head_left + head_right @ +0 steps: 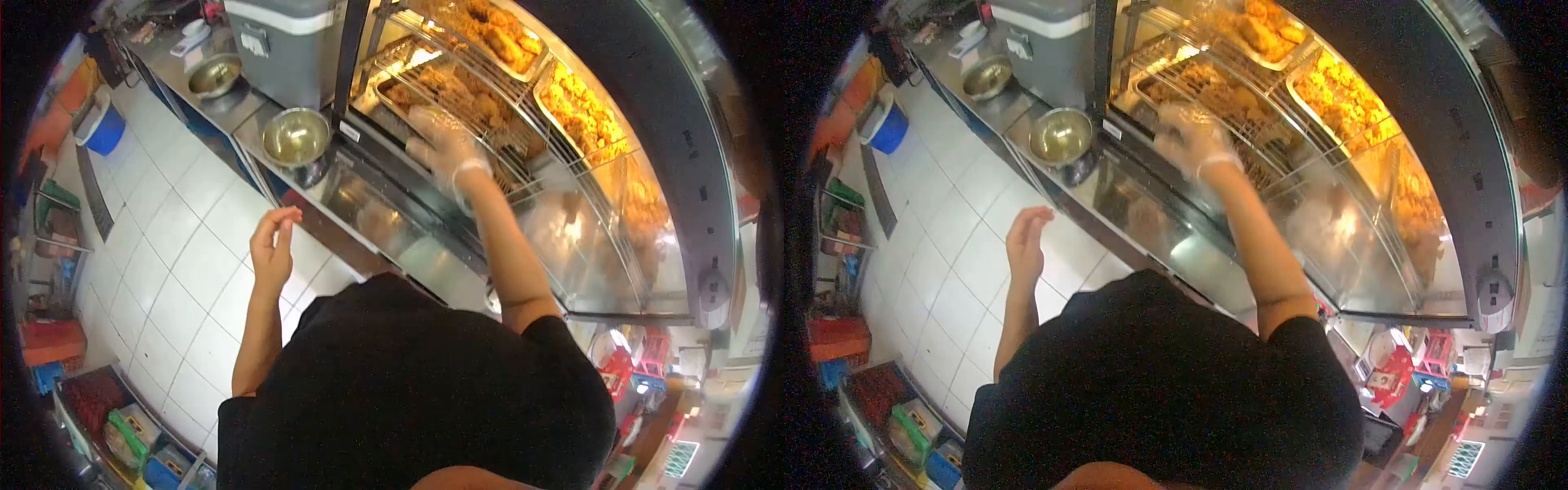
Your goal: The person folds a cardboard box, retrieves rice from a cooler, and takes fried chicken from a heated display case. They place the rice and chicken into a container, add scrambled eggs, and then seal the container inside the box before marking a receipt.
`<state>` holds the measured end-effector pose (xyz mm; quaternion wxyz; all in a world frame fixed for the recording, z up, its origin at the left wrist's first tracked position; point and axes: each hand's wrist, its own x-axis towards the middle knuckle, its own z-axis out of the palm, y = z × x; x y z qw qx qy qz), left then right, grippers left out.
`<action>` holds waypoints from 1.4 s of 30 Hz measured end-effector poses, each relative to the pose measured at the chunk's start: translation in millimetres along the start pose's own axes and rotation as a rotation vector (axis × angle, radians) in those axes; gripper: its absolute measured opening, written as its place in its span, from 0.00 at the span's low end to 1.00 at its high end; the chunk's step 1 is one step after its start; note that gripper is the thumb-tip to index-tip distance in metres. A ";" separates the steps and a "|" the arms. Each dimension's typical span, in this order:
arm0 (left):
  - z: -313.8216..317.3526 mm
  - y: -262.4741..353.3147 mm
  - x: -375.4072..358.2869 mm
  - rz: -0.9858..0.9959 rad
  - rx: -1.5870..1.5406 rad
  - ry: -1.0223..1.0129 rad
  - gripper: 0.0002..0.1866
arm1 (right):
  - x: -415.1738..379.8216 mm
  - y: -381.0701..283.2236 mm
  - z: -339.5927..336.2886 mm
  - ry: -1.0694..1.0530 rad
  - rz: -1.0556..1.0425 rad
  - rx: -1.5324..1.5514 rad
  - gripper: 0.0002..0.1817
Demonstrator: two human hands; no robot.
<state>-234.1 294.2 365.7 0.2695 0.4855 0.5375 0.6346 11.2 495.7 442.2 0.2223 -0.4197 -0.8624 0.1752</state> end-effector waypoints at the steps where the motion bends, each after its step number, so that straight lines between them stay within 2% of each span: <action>1: -3.8 -3.1 -3.2 -0.020 -0.009 -0.003 0.09 | 10.9 -27.6 -23.8 -0.033 0.151 -0.166 0.26; 2: -6.1 -6.3 -4.3 -0.017 -0.053 0.018 0.09 | 21.5 -52.1 -40.4 -0.111 0.424 -0.141 0.28; 3: -6.9 -8.6 -3.7 -0.005 -0.098 0.044 0.09 | 34.8 -43.9 -38.5 -0.115 0.422 -0.155 0.28; 5: -7.1 -10.6 -6.1 -0.016 -0.127 0.077 0.09 | 81.1 -6.4 -33.0 -0.069 0.617 -0.361 0.35; 8: -6.3 -15.2 -12.0 -0.069 -0.150 0.165 0.10 | 143.7 68.0 -6.5 0.006 0.526 -0.452 0.33; 12: -13.9 -14.3 -21.2 -0.054 -0.091 0.153 0.09 | 184.0 77.9 7.6 0.194 0.502 -0.239 0.33; 15: -29.2 -17.4 -26.2 -0.043 0.050 0.136 0.08 | 185.5 76.1 5.6 0.149 0.425 -0.220 0.33; 20: -47.2 -14.3 -36.6 -0.144 0.010 0.320 0.08 | 185.1 66.7 -0.6 0.066 0.349 -0.176 0.33; 23: -46.4 -8.2 -41.4 -0.188 -0.012 0.328 0.08 | 184.9 61.5 -4.4 0.016 0.331 -0.151 0.33; 30: -32.9 -10.4 -35.5 -0.196 -0.023 0.209 0.08 | 187.0 56.2 -9.8 -0.077 0.297 -0.125 0.33; 31: -31.5 -10.7 -32.3 -0.191 -0.020 0.180 0.09 | 187.4 61.1 -8.2 -0.063 0.307 -0.124 0.33; 33: -29.6 -11.7 -24.7 -0.161 -0.022 0.150 0.09 | 195.5 84.7 4.2 -0.212 0.621 -0.289 0.36; 34: -28.5 -11.9 -20.9 -0.151 -0.020 0.143 0.08 | 190.4 100.6 11.2 -0.199 0.624 -0.287 0.36; 36: -26.7 -10.6 -13.1 -0.121 -0.020 0.131 0.08 | 174.6 119.4 16.9 -0.020 0.632 0.076 0.40; 38: -25.0 -7.5 -8.2 -0.090 0.049 0.081 0.09 | 188.6 111.5 4.2 0.031 0.633 0.083 0.40; 42: -16.6 -10.4 -10.4 -0.143 0.038 0.036 0.09 | 134.8 100.7 -20.8 0.243 0.714 0.124 0.40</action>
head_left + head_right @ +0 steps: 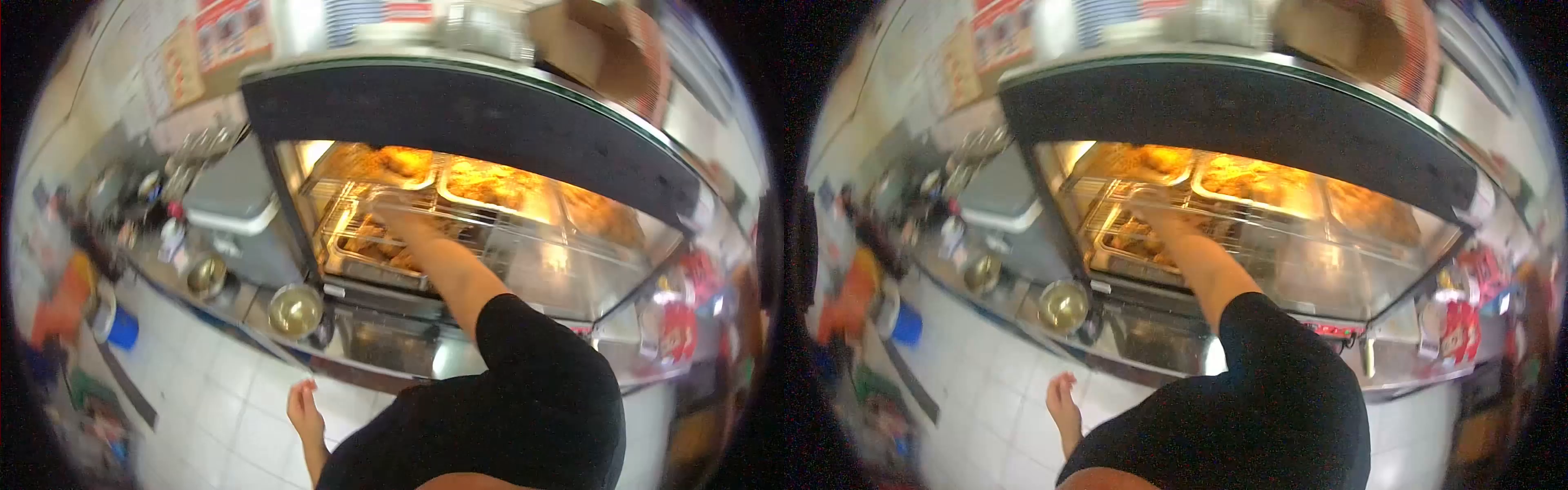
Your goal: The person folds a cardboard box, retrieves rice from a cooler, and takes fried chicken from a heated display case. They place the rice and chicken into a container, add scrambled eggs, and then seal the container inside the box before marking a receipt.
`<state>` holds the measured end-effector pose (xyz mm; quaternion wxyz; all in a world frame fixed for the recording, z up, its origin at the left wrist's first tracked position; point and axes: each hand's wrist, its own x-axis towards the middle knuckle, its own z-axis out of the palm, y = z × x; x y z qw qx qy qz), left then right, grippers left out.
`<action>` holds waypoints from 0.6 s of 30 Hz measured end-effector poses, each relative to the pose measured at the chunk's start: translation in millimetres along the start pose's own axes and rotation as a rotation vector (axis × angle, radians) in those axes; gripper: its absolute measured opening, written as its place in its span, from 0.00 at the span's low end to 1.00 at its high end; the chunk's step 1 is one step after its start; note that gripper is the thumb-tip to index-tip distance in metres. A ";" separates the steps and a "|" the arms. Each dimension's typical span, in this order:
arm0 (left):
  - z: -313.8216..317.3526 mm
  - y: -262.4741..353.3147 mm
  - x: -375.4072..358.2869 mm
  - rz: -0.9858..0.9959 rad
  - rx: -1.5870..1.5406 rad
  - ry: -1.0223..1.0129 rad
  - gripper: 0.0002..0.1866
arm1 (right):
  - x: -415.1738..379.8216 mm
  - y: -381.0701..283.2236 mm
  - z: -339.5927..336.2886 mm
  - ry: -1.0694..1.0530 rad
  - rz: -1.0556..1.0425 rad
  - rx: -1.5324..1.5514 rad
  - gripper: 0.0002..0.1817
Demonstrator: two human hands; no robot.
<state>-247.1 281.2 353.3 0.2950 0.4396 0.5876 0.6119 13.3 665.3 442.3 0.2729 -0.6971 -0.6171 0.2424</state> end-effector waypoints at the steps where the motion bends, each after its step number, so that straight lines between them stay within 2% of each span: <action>1: -1.5 -7.4 -1.8 0.015 0.037 -0.026 0.09 | 3.4 -20.0 0.5 0.049 0.027 0.028 0.40; 2: -0.4 -10.9 -3.8 0.033 0.005 -0.051 0.10 | -14.9 1.9 -8.6 0.090 0.051 0.053 0.40; 6: 1.8 -17.4 -13.5 0.003 -0.052 -0.073 0.11 | -8.0 -45.3 -16.2 0.158 0.087 0.122 0.40; 12: -4.3 -16.5 -19.6 -0.047 -0.073 -0.026 0.13 | -26.1 -44.6 -21.1 0.085 0.075 0.118 0.40; 18: -3.9 -5.0 -23.3 -0.116 -0.077 -0.028 0.11 | -33.0 -56.0 -29.9 -0.010 0.034 0.074 0.40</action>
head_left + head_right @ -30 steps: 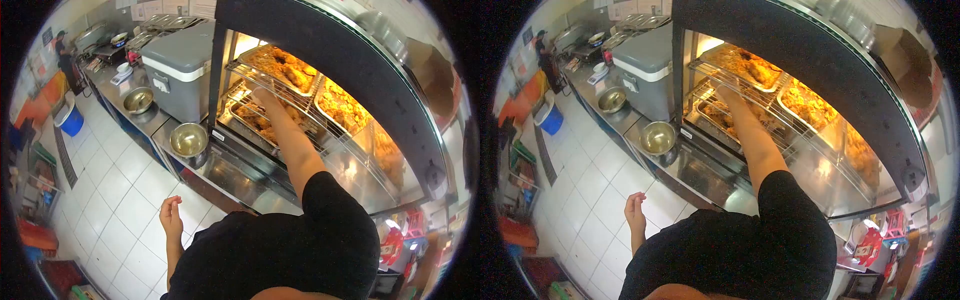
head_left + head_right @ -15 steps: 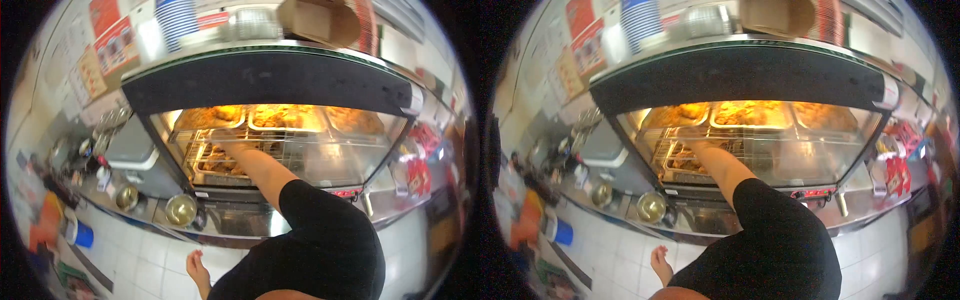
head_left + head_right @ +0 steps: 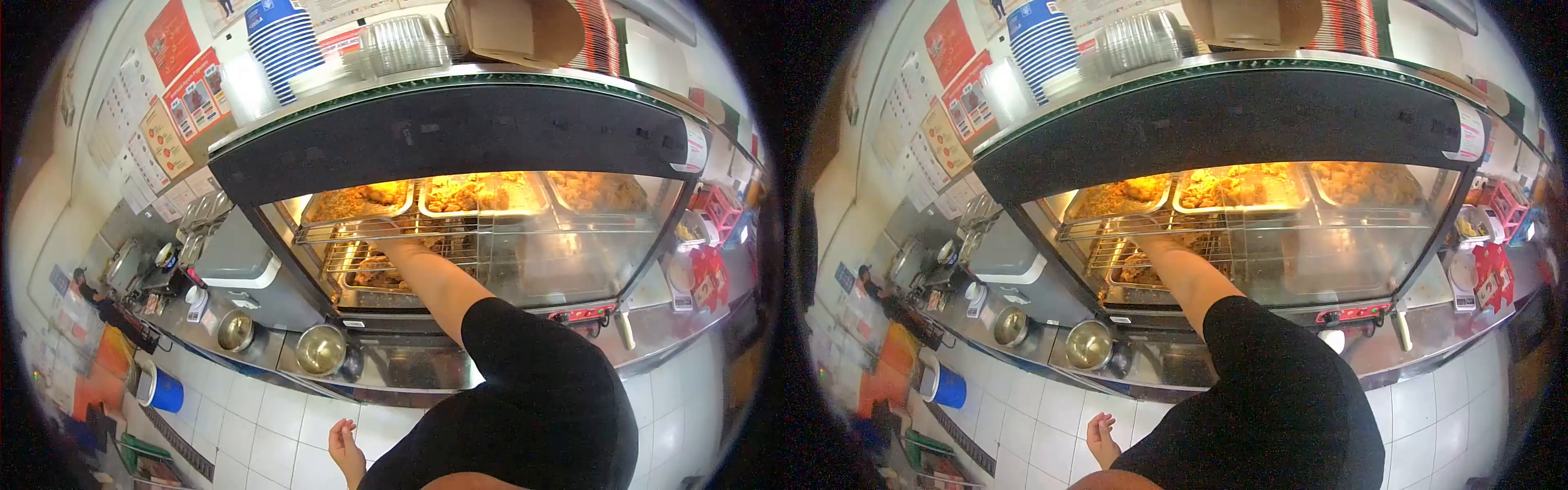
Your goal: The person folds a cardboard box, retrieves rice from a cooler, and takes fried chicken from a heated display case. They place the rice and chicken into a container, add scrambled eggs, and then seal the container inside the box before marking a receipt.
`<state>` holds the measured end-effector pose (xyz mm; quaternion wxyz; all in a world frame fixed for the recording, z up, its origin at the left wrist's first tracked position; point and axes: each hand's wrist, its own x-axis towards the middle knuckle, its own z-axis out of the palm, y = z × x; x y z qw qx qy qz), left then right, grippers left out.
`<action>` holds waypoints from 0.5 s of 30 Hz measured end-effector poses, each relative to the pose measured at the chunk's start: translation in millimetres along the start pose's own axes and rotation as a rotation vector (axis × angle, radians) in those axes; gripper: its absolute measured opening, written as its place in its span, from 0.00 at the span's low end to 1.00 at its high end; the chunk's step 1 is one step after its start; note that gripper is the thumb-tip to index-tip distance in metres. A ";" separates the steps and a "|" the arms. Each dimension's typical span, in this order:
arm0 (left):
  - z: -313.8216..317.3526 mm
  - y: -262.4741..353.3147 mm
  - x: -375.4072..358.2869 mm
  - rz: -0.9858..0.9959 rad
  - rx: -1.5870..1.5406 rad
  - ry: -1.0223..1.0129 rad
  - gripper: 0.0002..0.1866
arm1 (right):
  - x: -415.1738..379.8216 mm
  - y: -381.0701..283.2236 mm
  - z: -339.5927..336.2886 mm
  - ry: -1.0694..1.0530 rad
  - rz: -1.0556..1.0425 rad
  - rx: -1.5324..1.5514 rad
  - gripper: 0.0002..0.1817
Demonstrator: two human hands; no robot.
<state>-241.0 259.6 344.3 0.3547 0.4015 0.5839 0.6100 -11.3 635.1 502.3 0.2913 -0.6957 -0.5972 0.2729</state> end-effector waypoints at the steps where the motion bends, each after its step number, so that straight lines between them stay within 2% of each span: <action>1: 0.8 -0.2 0.2 -0.012 -0.003 0.006 0.11 | 1.6 -6.2 -0.3 -0.016 -0.005 -0.009 0.40; 15: 11.0 2.1 1.7 -0.039 0.001 0.009 0.12 | -22.0 -19.6 -16.6 -0.196 -0.023 -0.134 0.41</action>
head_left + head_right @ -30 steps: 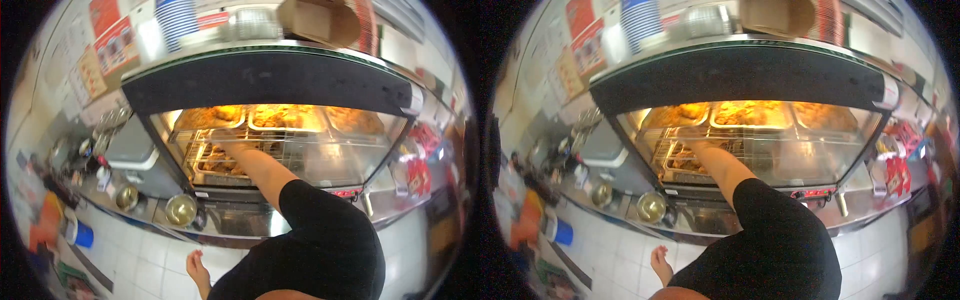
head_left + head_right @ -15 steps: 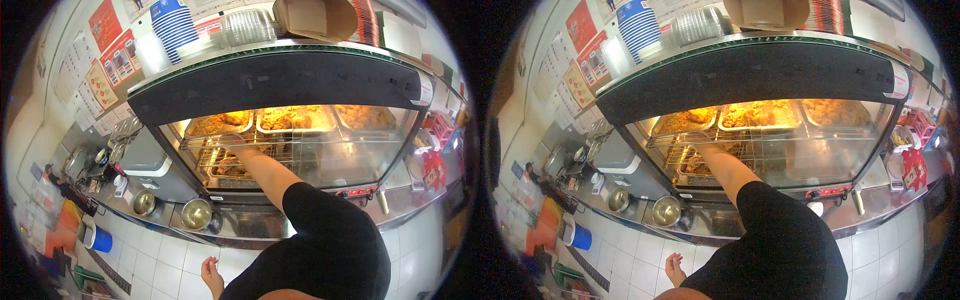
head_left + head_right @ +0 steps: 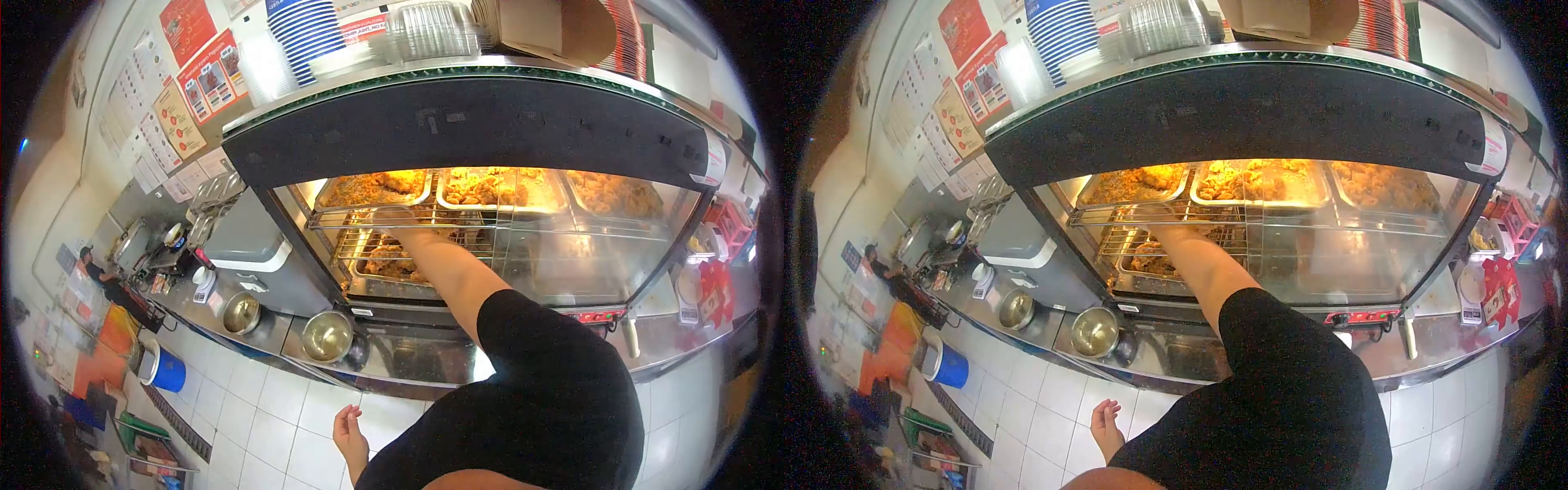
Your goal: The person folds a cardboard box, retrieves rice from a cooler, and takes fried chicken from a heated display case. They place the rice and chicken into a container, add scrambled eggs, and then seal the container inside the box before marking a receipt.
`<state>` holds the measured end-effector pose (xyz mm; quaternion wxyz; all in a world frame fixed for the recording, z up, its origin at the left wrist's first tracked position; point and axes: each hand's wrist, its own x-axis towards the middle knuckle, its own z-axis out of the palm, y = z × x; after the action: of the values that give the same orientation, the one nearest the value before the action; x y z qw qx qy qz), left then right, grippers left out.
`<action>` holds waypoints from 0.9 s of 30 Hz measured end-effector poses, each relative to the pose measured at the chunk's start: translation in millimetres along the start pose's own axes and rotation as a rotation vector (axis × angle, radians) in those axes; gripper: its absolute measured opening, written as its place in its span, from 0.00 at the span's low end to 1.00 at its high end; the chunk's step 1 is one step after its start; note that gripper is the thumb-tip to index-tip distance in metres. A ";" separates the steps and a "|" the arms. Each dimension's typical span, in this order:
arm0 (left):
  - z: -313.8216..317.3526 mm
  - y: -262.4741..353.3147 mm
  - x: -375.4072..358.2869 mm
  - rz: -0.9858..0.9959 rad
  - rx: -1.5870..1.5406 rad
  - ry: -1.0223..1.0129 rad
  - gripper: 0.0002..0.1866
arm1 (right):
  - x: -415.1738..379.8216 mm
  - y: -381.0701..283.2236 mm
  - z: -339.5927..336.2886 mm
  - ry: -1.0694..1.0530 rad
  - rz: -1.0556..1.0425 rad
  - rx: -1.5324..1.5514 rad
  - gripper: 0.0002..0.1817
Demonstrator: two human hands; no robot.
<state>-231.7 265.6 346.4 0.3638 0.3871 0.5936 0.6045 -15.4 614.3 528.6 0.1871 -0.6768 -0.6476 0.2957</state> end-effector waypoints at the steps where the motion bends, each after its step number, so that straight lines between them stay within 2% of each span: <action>1: 0.8 1.2 0.6 0.006 -0.007 -0.005 0.12 | 4.2 -6.8 -5.0 -0.014 -0.002 -0.004 0.41; 11: 5.2 3.2 2.2 0.035 -0.009 -0.076 0.11 | -21.8 -3.6 -7.2 -0.197 -0.051 -0.111 0.41; 16: -2.9 11.3 -7.3 0.060 -0.028 -0.028 0.11 | -35.1 -0.9 -11.7 -0.291 -0.077 -0.201 0.41; 21: -12.1 6.6 -16.8 -0.026 -0.088 -0.008 0.11 | -37.9 -32.1 -16.8 -0.346 -0.106 -0.283 0.41; 27: 5.5 13.5 -2.7 -0.058 -0.087 -0.104 0.12 | -67.9 -17.2 -3.2 -0.407 -0.043 -0.304 0.41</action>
<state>-225.3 265.2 359.8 0.4281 0.3847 0.5580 0.5979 -25.6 549.2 552.6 -0.0446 -0.6096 -0.7233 0.3211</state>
